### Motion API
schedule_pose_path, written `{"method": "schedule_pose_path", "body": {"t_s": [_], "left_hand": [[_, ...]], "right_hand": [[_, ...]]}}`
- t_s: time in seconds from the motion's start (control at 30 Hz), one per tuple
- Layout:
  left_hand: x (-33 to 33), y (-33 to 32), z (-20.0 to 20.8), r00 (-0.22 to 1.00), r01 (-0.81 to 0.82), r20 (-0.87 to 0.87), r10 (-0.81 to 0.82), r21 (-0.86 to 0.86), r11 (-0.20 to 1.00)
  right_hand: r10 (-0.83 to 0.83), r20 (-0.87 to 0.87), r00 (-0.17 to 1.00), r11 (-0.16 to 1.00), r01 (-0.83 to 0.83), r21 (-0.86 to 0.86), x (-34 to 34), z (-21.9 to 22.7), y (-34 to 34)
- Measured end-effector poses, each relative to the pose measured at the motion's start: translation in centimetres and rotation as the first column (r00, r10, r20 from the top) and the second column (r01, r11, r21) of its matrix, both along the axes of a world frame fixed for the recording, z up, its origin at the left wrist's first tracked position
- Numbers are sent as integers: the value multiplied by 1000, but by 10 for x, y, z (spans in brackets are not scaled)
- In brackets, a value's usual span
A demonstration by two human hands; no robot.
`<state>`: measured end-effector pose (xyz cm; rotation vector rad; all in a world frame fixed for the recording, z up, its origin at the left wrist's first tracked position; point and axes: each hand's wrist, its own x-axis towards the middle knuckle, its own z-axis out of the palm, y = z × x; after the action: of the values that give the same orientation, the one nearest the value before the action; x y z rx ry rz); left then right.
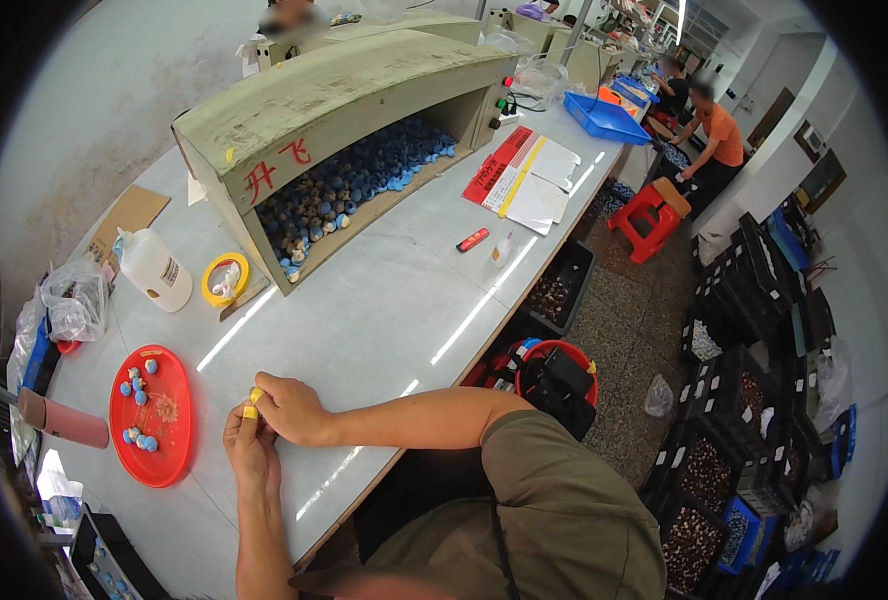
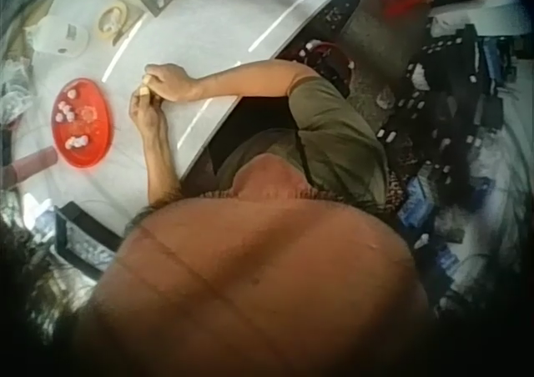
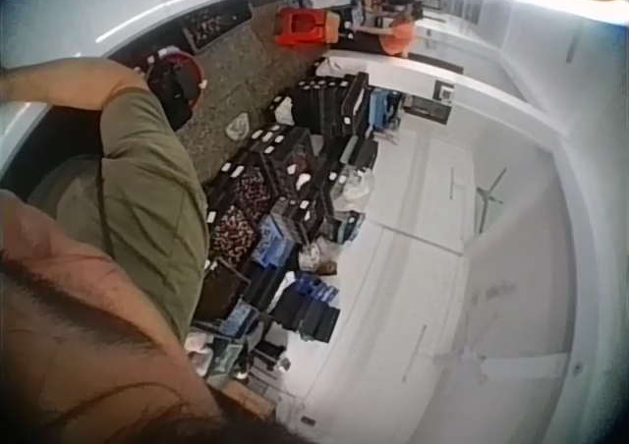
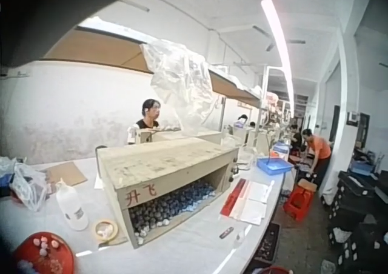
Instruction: The person assembles small multi-colored spherical toy parts by hand, using a glue bottle to join the components.
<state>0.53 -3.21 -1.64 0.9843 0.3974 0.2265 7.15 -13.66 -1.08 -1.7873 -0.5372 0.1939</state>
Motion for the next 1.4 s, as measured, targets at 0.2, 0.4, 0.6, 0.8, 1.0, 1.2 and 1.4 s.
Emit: {"method": "schedule_pose_path", "body": {"t_s": [0.2,0.4,0.6,0.8,1.0,1.2,1.4], "left_hand": [[-4,1,3,1000,-21,-13,21,8,1000],[0,-1,1,1000,-12,-13,12,5,1000],[-10,7,3,997,-71,-36,72,23,997],[0,-5,-3,1000,-6,18,6,0,1000],[-4,-2,-6,1000,-13,-12,13,20,1000],[-4,1,-3,1000,-10,-8,10,29,1000],[-2,4,3,1000,-18,-15,20,128,992]], "right_hand": [[30,-34,999,999,-29,31,-3,4,2],[-5,-6,1000,999,5,35,-2,-1,1],[4,25,1000,998,-6,68,-7,-6,12],[22,-83,996,994,-13,109,-1,-8,-2],[19,-75,997,993,-11,114,-3,-3,1],[57,-89,994,995,-49,87,-4,2,3],[108,-157,982,984,-82,159,6,-7,2]]}}
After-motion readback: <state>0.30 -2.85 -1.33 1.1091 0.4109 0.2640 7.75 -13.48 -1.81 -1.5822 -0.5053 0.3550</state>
